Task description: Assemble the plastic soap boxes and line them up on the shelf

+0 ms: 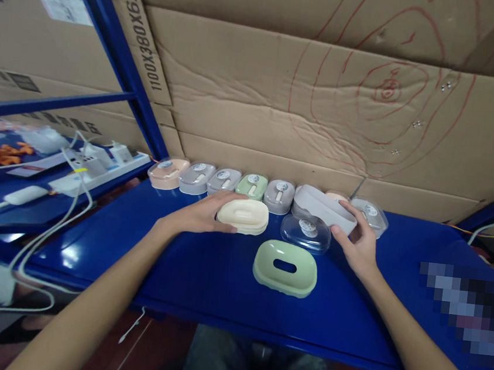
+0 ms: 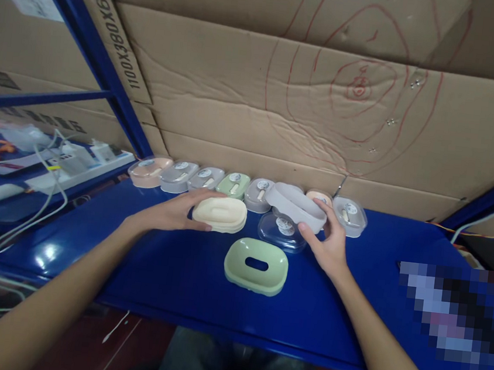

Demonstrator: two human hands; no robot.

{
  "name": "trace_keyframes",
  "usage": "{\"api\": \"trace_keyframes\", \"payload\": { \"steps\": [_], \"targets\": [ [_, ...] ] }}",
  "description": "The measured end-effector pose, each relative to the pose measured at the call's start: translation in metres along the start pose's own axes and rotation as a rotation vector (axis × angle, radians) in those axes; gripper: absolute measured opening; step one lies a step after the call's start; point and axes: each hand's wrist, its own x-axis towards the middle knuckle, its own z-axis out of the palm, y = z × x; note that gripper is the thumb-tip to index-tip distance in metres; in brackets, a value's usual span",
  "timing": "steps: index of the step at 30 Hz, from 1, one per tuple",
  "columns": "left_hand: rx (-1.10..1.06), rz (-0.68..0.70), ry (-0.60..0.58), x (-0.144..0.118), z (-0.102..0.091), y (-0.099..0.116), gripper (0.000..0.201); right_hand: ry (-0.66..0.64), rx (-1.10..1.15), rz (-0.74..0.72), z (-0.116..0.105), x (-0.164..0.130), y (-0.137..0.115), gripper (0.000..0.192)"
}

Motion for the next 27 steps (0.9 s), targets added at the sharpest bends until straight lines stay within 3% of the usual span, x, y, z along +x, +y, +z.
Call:
{"api": "trace_keyframes", "payload": {
  "steps": [13,27],
  "targets": [
    [-0.037,-0.028,-0.032,-0.004,0.006,-0.015,0.095,-0.035,0.003,0.008,-0.001,-0.002,0.004,0.066],
    [-0.064,-0.053,0.009,-0.007,0.004,-0.012,0.097,-0.155,-0.113,-0.074,-0.005,-0.008,0.007,0.074]
  ]
}}
